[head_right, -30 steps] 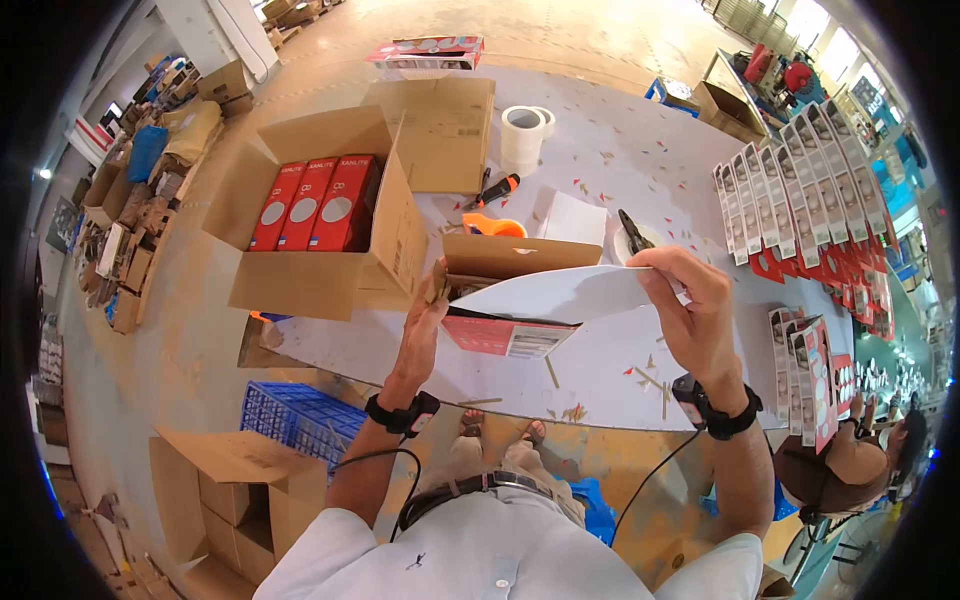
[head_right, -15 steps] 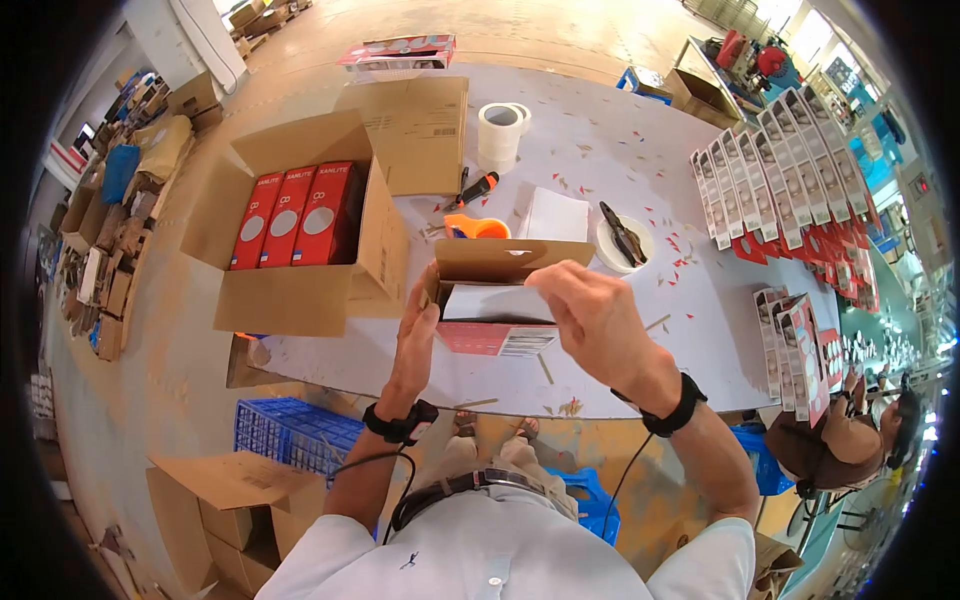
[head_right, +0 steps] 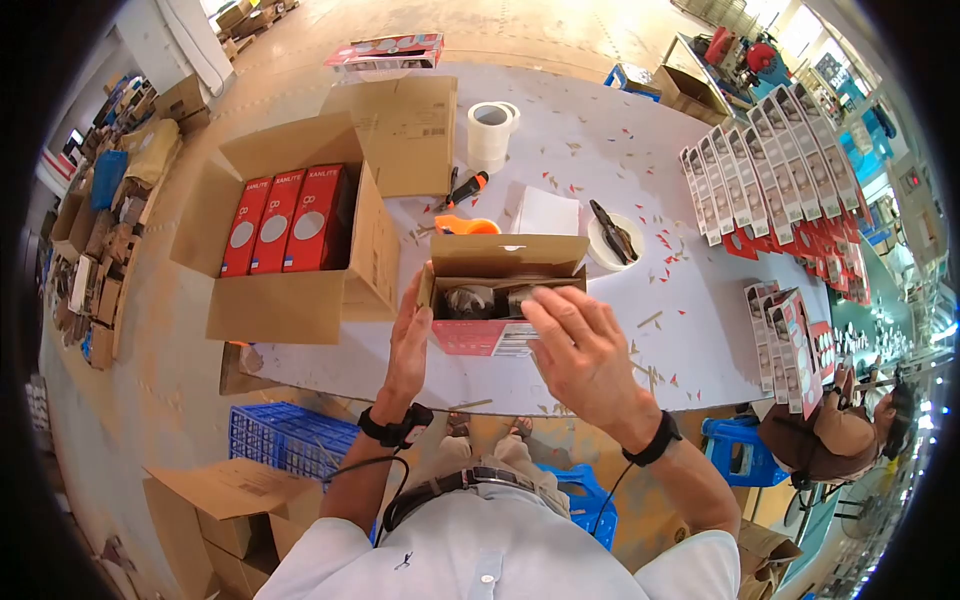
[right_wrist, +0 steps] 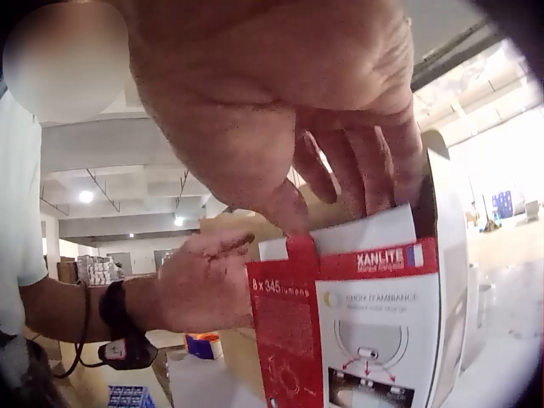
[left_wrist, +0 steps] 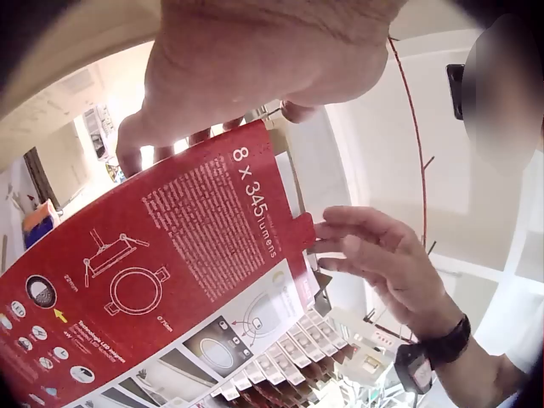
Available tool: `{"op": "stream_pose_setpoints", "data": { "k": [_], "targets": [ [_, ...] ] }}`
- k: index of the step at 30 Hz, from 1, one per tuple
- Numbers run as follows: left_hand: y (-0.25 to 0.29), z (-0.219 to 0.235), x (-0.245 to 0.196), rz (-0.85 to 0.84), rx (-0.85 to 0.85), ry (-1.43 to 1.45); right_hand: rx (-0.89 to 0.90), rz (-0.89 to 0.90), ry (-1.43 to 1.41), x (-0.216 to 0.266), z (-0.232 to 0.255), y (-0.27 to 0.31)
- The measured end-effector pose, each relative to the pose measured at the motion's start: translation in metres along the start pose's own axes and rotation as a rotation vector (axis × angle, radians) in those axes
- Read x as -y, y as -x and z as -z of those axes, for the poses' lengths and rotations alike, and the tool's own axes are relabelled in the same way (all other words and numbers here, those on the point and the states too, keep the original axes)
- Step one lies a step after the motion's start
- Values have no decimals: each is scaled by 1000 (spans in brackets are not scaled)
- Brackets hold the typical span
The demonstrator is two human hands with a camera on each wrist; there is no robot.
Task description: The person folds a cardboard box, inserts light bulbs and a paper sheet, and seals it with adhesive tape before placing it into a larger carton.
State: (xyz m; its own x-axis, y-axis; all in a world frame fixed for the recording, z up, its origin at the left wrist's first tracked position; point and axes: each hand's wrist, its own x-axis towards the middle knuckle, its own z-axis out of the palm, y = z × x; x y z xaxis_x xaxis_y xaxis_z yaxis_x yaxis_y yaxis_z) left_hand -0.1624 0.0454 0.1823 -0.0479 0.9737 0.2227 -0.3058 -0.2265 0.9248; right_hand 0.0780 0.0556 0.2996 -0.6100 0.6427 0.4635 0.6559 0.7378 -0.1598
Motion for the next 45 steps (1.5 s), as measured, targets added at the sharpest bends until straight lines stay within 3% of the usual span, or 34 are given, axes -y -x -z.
{"op": "stream_pose_setpoints", "data": {
  "k": [3, 7, 10, 12, 16, 20, 26, 29, 35, 38, 41, 45],
  "targets": [
    [2, -3, -1, 2, -9, -23, 189, -149, -51, 5, -23, 14],
    [0, -7, -2, -66, -73, -74, -121, -89, -133, 9, 15, 8],
    [-5, -12, -2, -126, -193, -279, -259, -313, -240, -13, 23, 17],
    [-7, -9, 2, -138, -255, -420, -282, -490, -352, -37, 7, 26],
    [-17, -11, 11, -194, -375, -570, -323, -669, -592, -55, -34, 23],
    [-22, -26, 10, -310, -507, -677, -398, -614, -647, -49, -47, 9],
    [-36, -36, 24, -290, -637, -610, -574, -721, -601, -48, -68, -1],
    [-41, -36, 40, -297, -666, -523, -645, -607, -455, -53, -81, 1],
    [-54, -48, 28, -361, -623, -336, -613, -460, -331, -60, -87, 2],
    [-57, -36, 29, -397, -551, -537, -542, -490, -494, -64, -81, 0],
    [-60, -31, 28, -334, -513, -372, -404, -612, -729, -75, -79, 4],
    [-44, -25, 30, -359, -518, -434, -228, -612, -938, -77, -75, 15]
  ]
}}
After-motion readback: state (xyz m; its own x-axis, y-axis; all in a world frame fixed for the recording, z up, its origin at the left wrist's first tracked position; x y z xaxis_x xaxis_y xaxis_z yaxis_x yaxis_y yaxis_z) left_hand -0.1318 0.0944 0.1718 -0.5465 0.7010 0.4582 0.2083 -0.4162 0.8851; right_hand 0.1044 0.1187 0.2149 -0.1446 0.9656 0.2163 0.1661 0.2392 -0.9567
